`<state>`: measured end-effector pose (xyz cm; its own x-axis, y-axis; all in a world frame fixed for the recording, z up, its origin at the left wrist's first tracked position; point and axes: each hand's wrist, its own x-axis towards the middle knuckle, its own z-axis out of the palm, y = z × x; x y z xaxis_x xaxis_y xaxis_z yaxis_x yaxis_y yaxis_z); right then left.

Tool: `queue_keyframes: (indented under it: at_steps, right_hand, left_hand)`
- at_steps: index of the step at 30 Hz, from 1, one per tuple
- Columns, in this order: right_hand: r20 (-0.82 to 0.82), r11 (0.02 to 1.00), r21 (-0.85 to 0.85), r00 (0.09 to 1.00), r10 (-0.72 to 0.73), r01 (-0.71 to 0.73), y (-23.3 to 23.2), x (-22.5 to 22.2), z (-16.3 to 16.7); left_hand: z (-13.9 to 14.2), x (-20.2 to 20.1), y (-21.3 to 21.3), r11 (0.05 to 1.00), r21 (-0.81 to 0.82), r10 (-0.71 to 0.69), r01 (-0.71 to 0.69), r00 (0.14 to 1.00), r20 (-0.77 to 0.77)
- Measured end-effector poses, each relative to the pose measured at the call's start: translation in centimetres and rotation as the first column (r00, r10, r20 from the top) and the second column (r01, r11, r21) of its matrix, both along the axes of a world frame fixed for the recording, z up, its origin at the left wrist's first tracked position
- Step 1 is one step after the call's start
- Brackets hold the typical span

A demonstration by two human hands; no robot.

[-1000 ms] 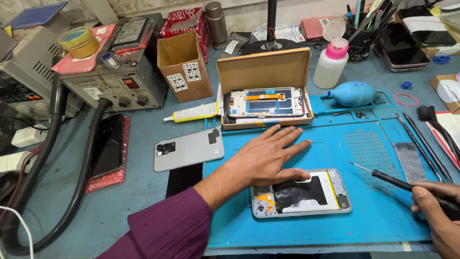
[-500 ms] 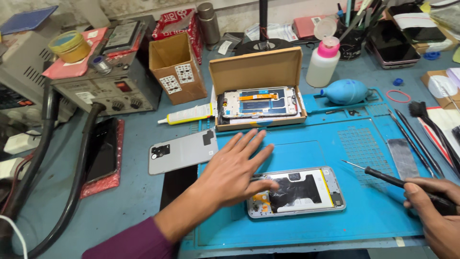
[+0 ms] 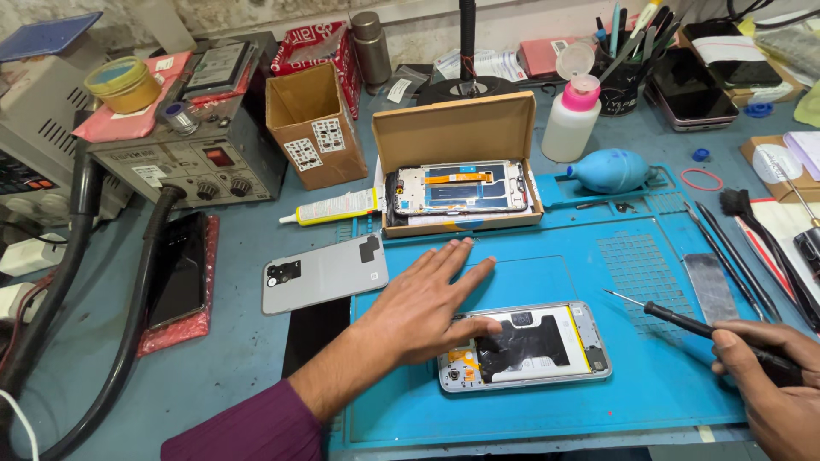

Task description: The person repairs a smartphone at a workbench. They use a screwdriver and pry tools to open the phone, remove the back cover, work along the frame edges with a pry bar, and manipulate the internal frame and components on a blue repair mat.

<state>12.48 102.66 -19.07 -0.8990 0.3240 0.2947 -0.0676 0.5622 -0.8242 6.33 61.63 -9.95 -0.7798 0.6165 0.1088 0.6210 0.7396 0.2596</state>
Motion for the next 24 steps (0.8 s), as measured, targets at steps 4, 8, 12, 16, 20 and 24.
queue_keyframes:
  at_steps: [4,8,12,16,20,24]
  right_hand:
    - [0.001,1.0,0.001,1.0,-0.005,0.005,0.1,-0.1,-0.1]
    - [-0.027,1.0,-0.026,1.0,0.012,-0.013,0.0,-0.3,-0.4]
    - [-0.04,0.997,-0.068,0.998,0.039,-0.042,0.1,-0.1,-0.2]
    - [-0.051,0.995,-0.074,0.997,0.059,-0.063,0.2,0.1,0.5]
    - [-0.034,0.998,-0.044,0.998,0.046,-0.047,-0.1,0.1,1.4]
    - [-0.036,0.998,-0.025,0.998,0.049,-0.05,-0.5,0.3,2.4]
  left_hand:
    - [-0.1,0.2,0.8,0.998,0.033,-0.047,0.049,0.997,-0.062]
    - [-0.1,0.0,1.8,0.994,0.018,-0.105,0.106,0.994,-0.029]
    - [-0.1,-0.6,1.9,0.997,0.011,-0.069,0.07,0.997,-0.042]
    - [0.3,-0.8,0.8,0.999,-0.045,-0.025,0.021,0.996,-0.09]
    - [0.9,-0.1,-0.1,1.0,-0.011,-0.03,0.029,0.99,-0.141]
    - [1.2,0.8,-0.6,0.998,-0.038,0.045,-0.047,0.998,-0.053]
